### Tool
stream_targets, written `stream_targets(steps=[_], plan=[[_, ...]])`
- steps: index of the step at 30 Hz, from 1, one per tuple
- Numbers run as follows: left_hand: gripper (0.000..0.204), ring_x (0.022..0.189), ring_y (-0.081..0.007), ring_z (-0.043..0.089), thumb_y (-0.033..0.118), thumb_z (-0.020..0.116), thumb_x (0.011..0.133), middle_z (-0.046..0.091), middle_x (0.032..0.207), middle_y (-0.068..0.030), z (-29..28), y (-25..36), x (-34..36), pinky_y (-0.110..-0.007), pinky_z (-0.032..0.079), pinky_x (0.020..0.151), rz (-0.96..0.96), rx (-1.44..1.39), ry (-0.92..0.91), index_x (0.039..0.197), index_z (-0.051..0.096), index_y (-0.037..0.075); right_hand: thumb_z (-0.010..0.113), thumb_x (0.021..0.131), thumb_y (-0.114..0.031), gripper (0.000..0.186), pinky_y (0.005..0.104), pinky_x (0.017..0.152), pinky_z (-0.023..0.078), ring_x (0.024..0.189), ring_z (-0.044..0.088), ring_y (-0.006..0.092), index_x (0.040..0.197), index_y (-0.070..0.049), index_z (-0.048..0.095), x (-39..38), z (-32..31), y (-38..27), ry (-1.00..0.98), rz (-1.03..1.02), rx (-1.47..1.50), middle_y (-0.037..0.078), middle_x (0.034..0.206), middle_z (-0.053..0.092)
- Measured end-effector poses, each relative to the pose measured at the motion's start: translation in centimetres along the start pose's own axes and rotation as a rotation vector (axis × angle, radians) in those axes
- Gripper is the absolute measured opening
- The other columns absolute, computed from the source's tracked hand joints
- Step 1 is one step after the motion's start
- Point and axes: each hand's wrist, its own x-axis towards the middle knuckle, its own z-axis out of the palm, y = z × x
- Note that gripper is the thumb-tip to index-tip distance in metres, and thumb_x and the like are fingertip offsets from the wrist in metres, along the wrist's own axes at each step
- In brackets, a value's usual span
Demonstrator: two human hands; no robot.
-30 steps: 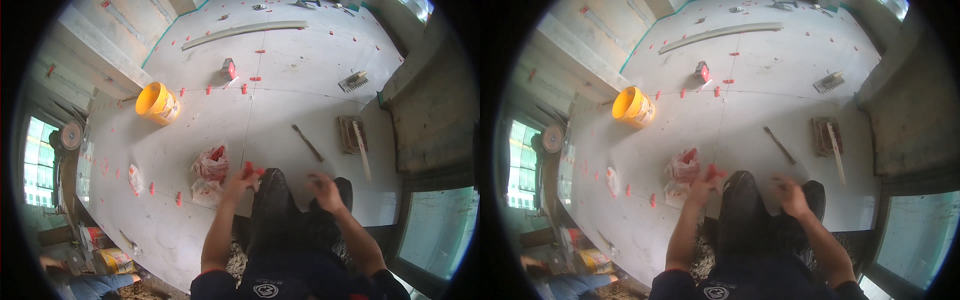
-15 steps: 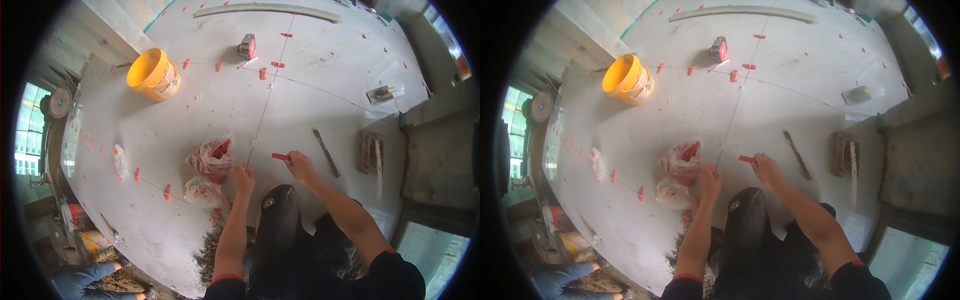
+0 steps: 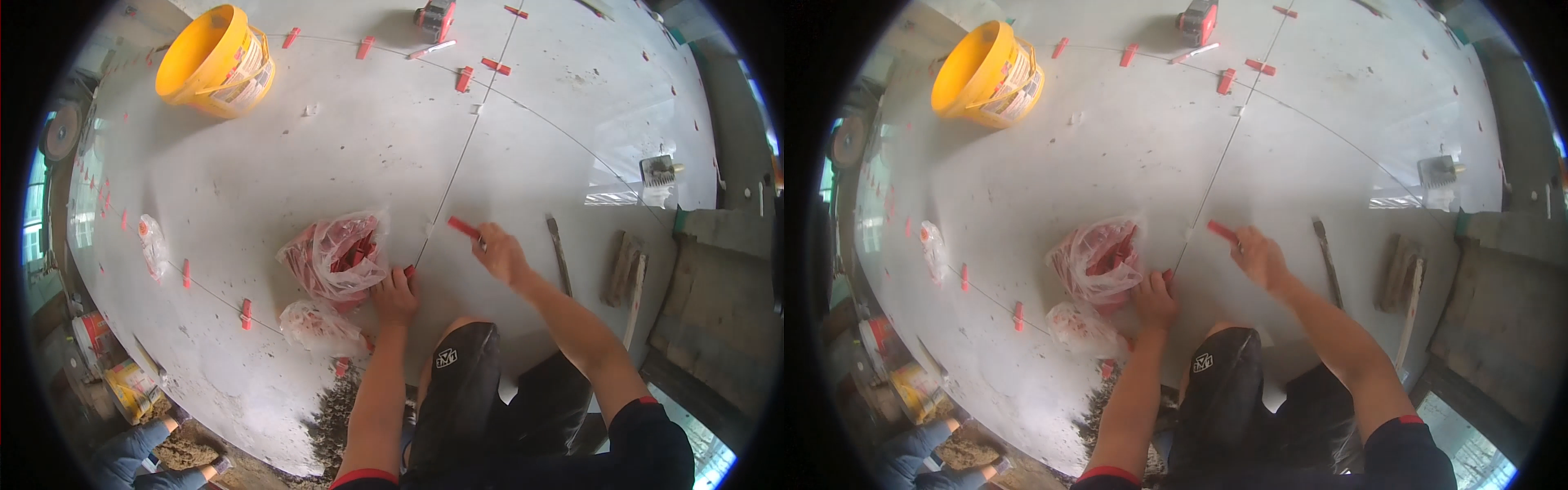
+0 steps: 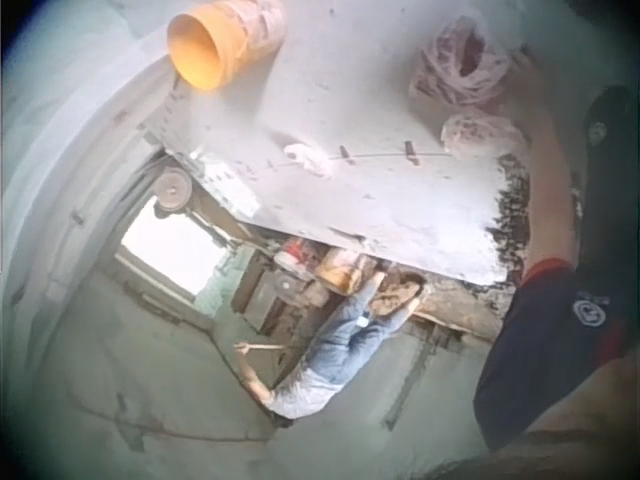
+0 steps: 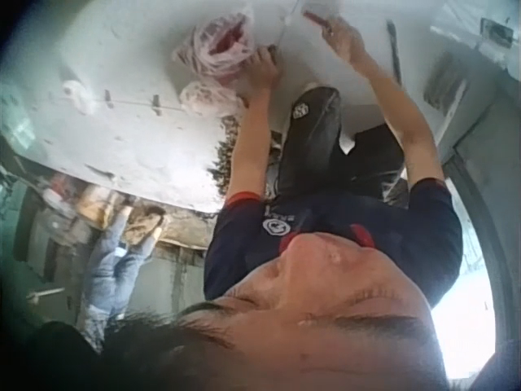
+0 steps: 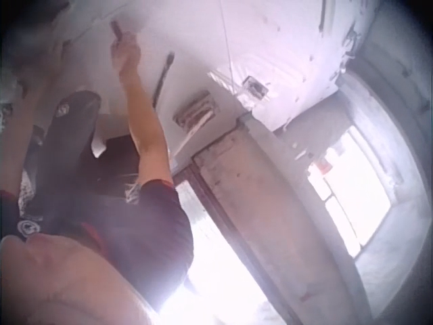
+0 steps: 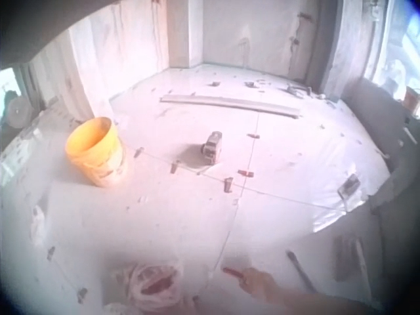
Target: The person places a large ceramic tile onto a prepared floor bed, aligns it with adjacent tiles, and uses a rubber float and by hand to press it into place. The person then inserts plastic tile spacers along the edges and cleans excess mortar from the seams.
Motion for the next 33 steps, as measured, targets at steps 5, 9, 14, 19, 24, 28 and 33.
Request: stream_targets(steps=[5,9,14,19,24,28,33], plan=[[0.03,0.086,-0.0378,0.055,0.034,0.055,0.088,0.057,0.09,-0.0168,0.1,0.6,0.3,-0.047,0.043,0.075,0.002,-0.059,0.006,0.094,0.056,0.005,0.058,0.083,-0.014,0.014,0.0486,0.063,0.05,0.072,0.059,0.0393,0.093,-0.008,0.051,0.4,1.6,-1.2,-0.079,-0.028,0.033,0.017,0.084,0.058],[0.029,0.086,-0.0378,0.055,0.034,0.055,0.088,0.057,0.09,-0.0166,0.2,0.7,0.3,-0.047,0.043,0.076,-0.034,-0.083,-0.029,0.094,0.056,0.006,0.058,0.082,-0.012,0.017,0.0474,0.063,0.05,0.073,0.059,0.0394,0.096,-0.007,0.051,0.1,2.3,-1.4,-0.12,-0.082,0.016,0.017,0.085,0.058],[0.028,0.088,-0.0383,0.055,0.033,0.055,0.087,0.057,0.092,-0.017,0.0,0.9,0.1,-0.048,0.042,0.077,-0.044,-0.093,0.006,0.095,0.056,0.006,0.058,0.082,-0.012,0.02,0.0472,0.066,0.05,0.077,0.058,0.0397,0.101,-0.007,0.052,0.9,2.5,-2.0,-0.162,-0.13,0.02,0.017,0.087,0.059],[0.027,0.088,-0.0383,0.055,0.032,0.054,0.087,0.057,0.092,-0.0172,-0.3,1.0,0.4,-0.049,0.042,0.076,-0.031,-0.081,0.021,0.096,0.056,0.006,0.056,0.091,-0.026,0.035,0.0465,0.078,0.047,0.086,0.061,0.038,0.115,-0.003,0.046,1.8,2.0,-2.9,-0.109,0.002,0.091,0.018,0.098,0.062],[0.027,0.087,-0.0384,0.055,0.031,0.055,0.087,0.057,0.093,-0.0173,-0.1,0.7,0.5,-0.048,0.043,0.074,-0.019,-0.089,-0.002,0.097,0.056,0.006,0.056,0.09,-0.042,0.045,0.0461,0.075,0.048,0.08,0.064,0.036,0.107,-0.002,0.045,3.5,2.5,-7.2,-0.226,0.348,-0.043,0.017,0.088,0.066],[0.025,0.085,-0.0389,0.055,0.031,0.055,0.088,0.057,0.09,-0.0174,-0.1,0.6,0.7,-0.048,0.044,0.071,-0.035,-0.079,0.01,0.092,0.056,0.007,0.053,0.091,-0.043,0.04,0.0452,0.065,0.05,0.065,0.064,0.0359,0.093,-0.003,0.044,4.4,4.4,-8.3,-0.015,0.369,-0.06,0.012,0.071,0.066],[0.024,0.083,-0.0396,0.055,0.031,0.054,0.089,0.056,0.086,-0.0173,-0.2,0.8,0.6,-0.049,0.044,0.07,-0.076,-0.141,-0.035,0.087,0.055,0.007,0.053,0.09,-0.037,0.033,0.0479,0.062,0.051,0.069,0.065,0.0366,0.094,-0.005,0.046,4.7,6.2,-8.5,-0.021,0.46,-0.201,0.015,0.071,0.066]])
